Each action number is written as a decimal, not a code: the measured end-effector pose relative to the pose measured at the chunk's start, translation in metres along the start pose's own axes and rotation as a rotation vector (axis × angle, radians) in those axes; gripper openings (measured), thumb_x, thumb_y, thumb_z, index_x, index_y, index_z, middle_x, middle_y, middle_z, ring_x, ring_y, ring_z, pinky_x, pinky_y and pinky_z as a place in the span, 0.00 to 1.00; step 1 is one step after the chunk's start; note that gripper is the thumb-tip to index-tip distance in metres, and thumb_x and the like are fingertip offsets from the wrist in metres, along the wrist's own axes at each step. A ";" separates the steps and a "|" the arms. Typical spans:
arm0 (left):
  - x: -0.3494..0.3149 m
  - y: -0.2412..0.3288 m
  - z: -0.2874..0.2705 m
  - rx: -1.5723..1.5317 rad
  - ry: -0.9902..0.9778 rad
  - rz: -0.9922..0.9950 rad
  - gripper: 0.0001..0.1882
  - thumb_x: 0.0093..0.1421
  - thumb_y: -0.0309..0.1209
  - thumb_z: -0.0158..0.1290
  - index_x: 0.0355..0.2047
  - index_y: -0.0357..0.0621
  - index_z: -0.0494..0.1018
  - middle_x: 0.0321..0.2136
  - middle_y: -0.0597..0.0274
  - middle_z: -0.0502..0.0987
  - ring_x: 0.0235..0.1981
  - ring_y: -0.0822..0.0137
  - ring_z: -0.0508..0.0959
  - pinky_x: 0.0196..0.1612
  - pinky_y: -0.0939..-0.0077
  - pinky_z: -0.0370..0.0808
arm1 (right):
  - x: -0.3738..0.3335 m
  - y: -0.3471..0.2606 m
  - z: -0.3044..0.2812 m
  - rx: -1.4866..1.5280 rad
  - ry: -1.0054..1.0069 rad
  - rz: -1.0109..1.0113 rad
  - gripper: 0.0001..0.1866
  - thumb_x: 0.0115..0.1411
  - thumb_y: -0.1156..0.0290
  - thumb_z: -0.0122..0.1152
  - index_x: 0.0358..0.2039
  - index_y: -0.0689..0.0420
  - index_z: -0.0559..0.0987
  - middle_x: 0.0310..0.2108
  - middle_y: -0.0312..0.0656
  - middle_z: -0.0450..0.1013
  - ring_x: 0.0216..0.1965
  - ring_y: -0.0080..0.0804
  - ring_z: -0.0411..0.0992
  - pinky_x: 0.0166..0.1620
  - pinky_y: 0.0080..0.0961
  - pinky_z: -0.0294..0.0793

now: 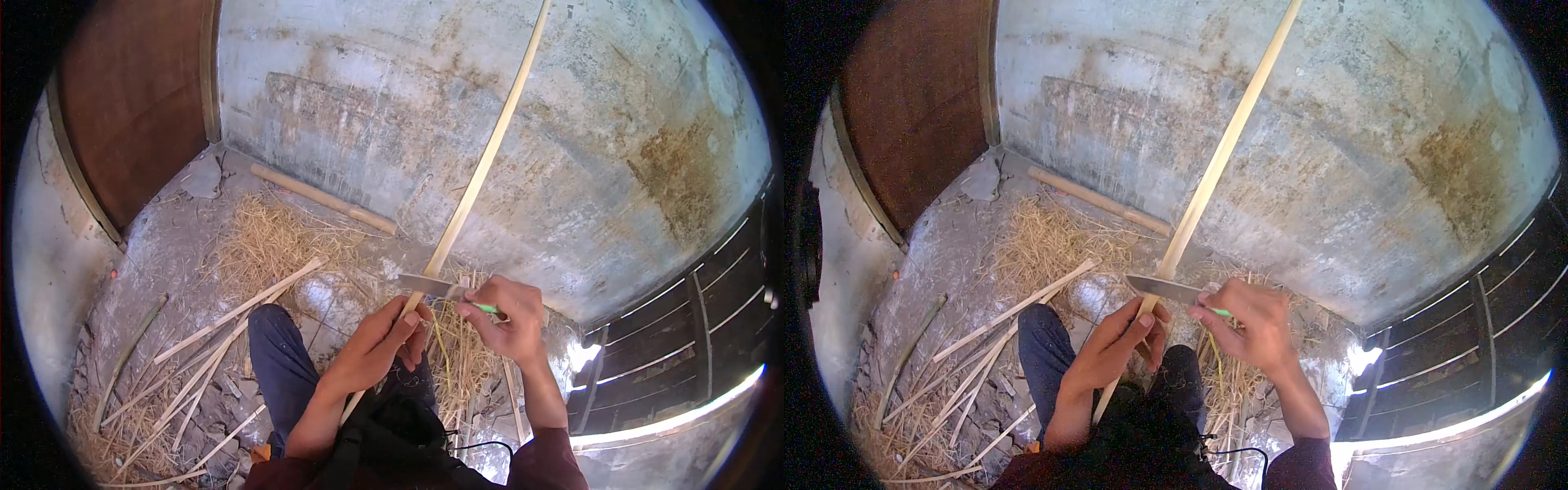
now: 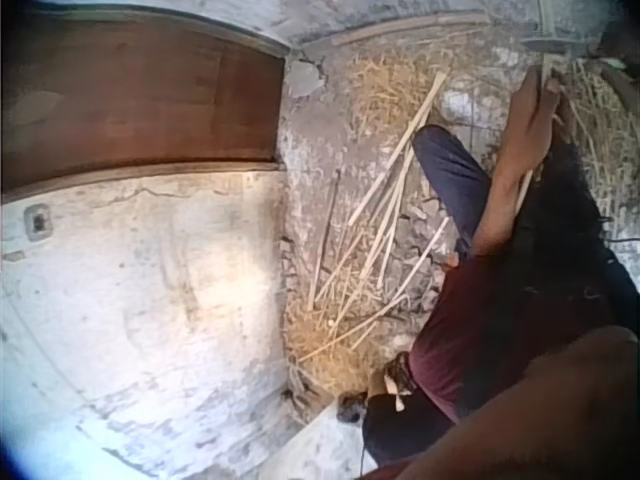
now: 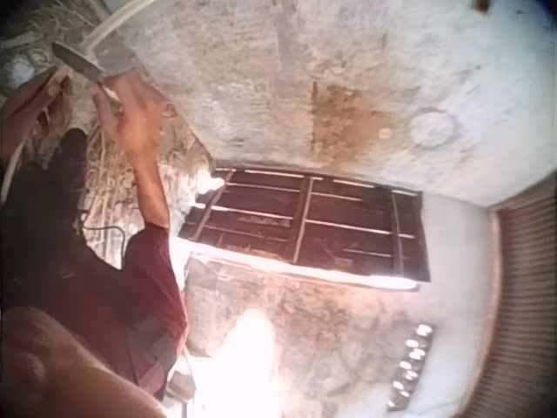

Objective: The person shaves a thin strip of bamboo using a knife, holding the bamboo strip in one hand and the knife in the other.

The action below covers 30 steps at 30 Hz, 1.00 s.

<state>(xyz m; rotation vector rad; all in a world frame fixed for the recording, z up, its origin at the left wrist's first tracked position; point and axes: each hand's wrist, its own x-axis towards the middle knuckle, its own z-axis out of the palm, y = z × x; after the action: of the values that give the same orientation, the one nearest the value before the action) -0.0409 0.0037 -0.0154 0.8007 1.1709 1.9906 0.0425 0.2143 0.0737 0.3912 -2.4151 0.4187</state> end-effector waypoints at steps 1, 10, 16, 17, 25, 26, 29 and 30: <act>-0.002 0.002 -0.002 -0.030 -0.018 -0.031 0.17 0.80 0.40 0.41 0.51 0.38 0.70 0.27 0.66 0.73 0.22 0.78 0.73 0.24 0.82 0.68 | -0.002 0.000 0.003 0.002 -0.014 -0.037 0.13 0.49 0.72 0.81 0.29 0.58 0.81 0.24 0.40 0.78 0.21 0.35 0.77 0.24 0.26 0.71; -0.012 -0.010 -0.018 -0.194 -0.200 0.006 0.20 0.80 0.45 0.39 0.51 0.40 0.72 0.24 0.70 0.68 0.17 0.82 0.63 0.19 0.83 0.55 | -0.004 -0.016 0.020 0.070 0.039 -0.228 0.19 0.44 0.68 0.85 0.31 0.55 0.81 0.22 0.39 0.77 0.19 0.32 0.75 0.21 0.25 0.69; -0.014 -0.006 -0.020 -0.303 -0.240 -0.078 0.22 0.79 0.47 0.42 0.52 0.40 0.72 0.23 0.74 0.62 0.17 0.82 0.56 0.20 0.83 0.51 | -0.002 -0.018 0.011 0.046 0.087 -0.181 0.17 0.43 0.67 0.85 0.31 0.54 0.83 0.23 0.38 0.75 0.19 0.30 0.74 0.21 0.24 0.69; -0.015 -0.006 -0.020 -0.338 -0.240 -0.100 0.22 0.78 0.48 0.42 0.51 0.40 0.72 0.23 0.75 0.60 0.17 0.82 0.55 0.20 0.83 0.50 | -0.001 -0.018 0.011 0.042 0.098 -0.165 0.16 0.43 0.67 0.85 0.31 0.53 0.84 0.23 0.37 0.75 0.19 0.29 0.74 0.21 0.24 0.69; -0.013 -0.007 -0.026 -0.502 -0.352 -0.184 0.24 0.76 0.53 0.45 0.49 0.41 0.71 0.22 0.79 0.54 0.18 0.83 0.51 0.21 0.82 0.46 | 0.002 -0.012 0.014 0.078 0.156 -0.155 0.17 0.47 0.66 0.84 0.32 0.56 0.81 0.21 0.42 0.76 0.19 0.32 0.75 0.21 0.24 0.68; -0.013 -0.007 -0.026 -0.515 -0.364 -0.181 0.24 0.76 0.53 0.45 0.48 0.42 0.70 0.22 0.79 0.53 0.18 0.83 0.51 0.21 0.82 0.46 | 0.003 -0.013 0.014 0.073 0.154 -0.161 0.18 0.50 0.65 0.84 0.31 0.57 0.80 0.21 0.42 0.76 0.18 0.33 0.75 0.21 0.24 0.68; -0.012 -0.010 -0.025 -0.514 -0.363 -0.182 0.24 0.76 0.51 0.44 0.47 0.40 0.69 0.21 0.76 0.56 0.16 0.82 0.52 0.19 0.82 0.48 | 0.004 -0.014 0.016 0.093 0.160 -0.142 0.18 0.50 0.65 0.83 0.31 0.57 0.79 0.20 0.43 0.76 0.18 0.33 0.75 0.22 0.25 0.69; -0.012 -0.010 -0.024 -0.513 -0.360 -0.185 0.24 0.76 0.51 0.44 0.47 0.40 0.70 0.21 0.76 0.56 0.16 0.82 0.52 0.19 0.82 0.48 | 0.005 -0.015 0.016 0.102 0.154 -0.129 0.18 0.51 0.66 0.83 0.31 0.57 0.79 0.21 0.43 0.77 0.19 0.33 0.76 0.23 0.25 0.69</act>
<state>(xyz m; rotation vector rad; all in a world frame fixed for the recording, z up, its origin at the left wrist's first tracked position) -0.0502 -0.0139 -0.0363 0.7098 0.4765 1.7819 0.0356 0.1933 0.0685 0.5365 -2.2108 0.4970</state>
